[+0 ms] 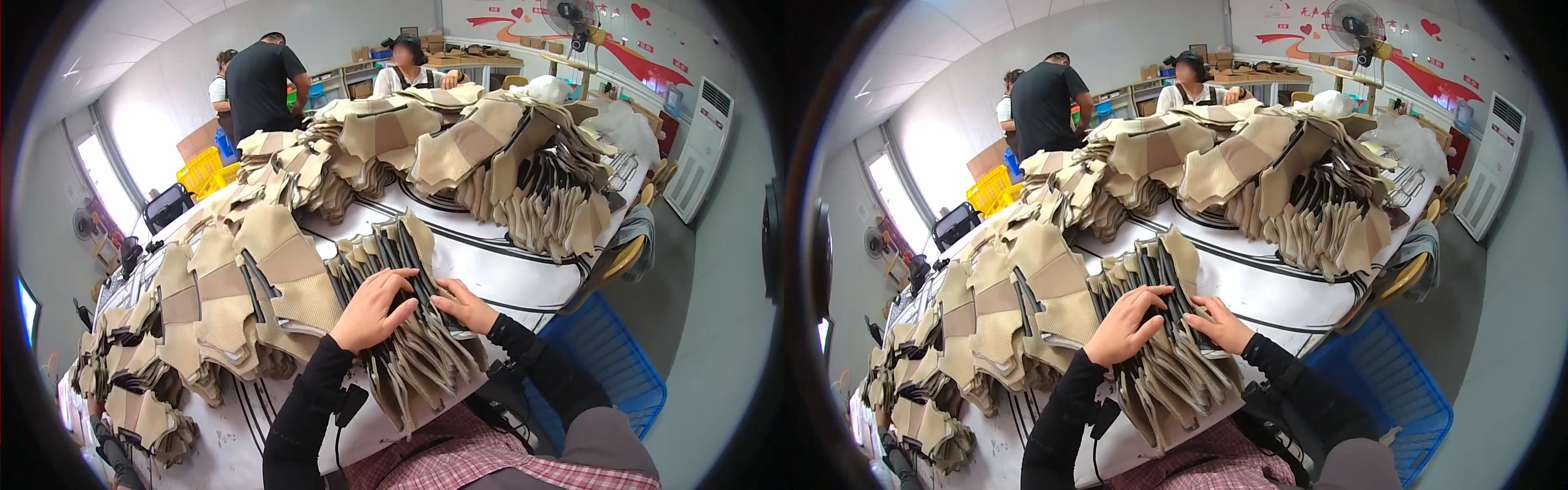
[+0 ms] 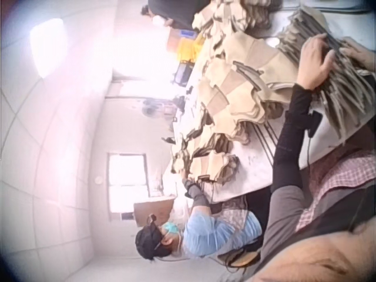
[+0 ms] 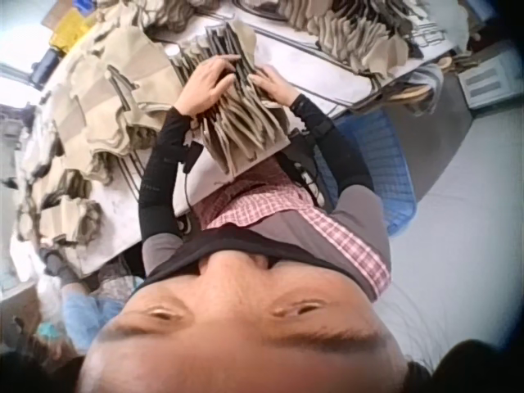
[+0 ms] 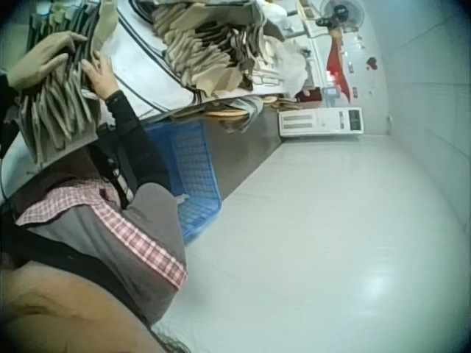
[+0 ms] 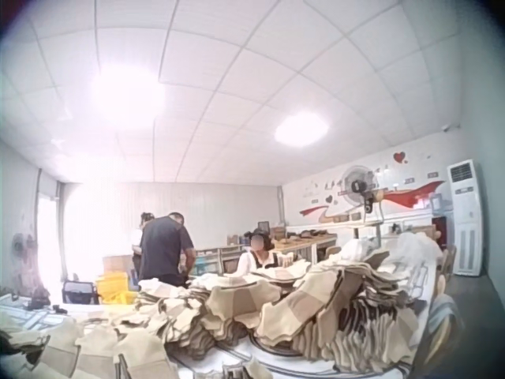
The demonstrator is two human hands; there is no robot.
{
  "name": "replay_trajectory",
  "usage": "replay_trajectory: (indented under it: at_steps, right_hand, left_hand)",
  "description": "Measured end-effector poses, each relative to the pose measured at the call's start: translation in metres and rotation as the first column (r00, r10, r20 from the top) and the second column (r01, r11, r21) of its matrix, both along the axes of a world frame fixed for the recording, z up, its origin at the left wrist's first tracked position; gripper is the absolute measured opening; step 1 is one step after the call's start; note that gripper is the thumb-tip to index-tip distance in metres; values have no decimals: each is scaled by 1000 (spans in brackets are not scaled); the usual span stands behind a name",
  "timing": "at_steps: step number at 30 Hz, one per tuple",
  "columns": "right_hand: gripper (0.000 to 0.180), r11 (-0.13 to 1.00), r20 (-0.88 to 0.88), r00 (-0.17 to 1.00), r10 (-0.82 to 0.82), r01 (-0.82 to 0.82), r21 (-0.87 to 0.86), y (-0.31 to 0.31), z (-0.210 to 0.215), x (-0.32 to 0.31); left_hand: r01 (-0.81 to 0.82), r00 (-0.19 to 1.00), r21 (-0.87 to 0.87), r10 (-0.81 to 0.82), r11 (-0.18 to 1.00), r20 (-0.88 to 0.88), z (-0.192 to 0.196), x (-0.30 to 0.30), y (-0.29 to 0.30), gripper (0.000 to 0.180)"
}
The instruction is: Sorting and stacking upper components of shoes at a manufacturing table.
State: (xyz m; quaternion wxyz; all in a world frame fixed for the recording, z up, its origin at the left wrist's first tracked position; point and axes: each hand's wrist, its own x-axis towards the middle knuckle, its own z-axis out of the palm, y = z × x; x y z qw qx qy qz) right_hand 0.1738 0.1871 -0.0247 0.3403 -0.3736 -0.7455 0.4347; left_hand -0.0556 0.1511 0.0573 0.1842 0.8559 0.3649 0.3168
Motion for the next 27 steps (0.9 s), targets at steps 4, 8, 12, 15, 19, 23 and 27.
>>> replay_trajectory:
  at_steps: [4,8,12,15,19,23,27]
  right_hand:
    - [65,1000,1,1000,-26,26,2,0,-5,8]
    - [62,999,-25,1000,-14,13,-47,5,-5,7]
    - [50,759,-666,746,27,-449,-472,34,-37,21]
    - [52,714,-722,687,-79,-467,-522,41,-37,14]
    - [58,995,-326,945,-31,61,81,35,-46,-18]
    - [61,993,-369,929,-6,49,109,27,-50,-22]
    - [61,981,-383,922,-47,116,157,30,-44,-8]
  left_hand:
    - [-299,945,277,244,913,216,-8,1,-5,33]
    - [-473,611,-156,450,867,651,-45,-2,-47,45]
    - [-267,325,-462,531,846,783,-55,51,-111,58]
    - [136,164,-645,625,752,763,-105,22,-126,61]
    - [294,189,-742,724,602,663,-92,24,-110,65]
    - [469,151,-702,735,535,661,-101,29,-88,69]
    - [471,204,-723,735,505,646,-87,43,-77,74]
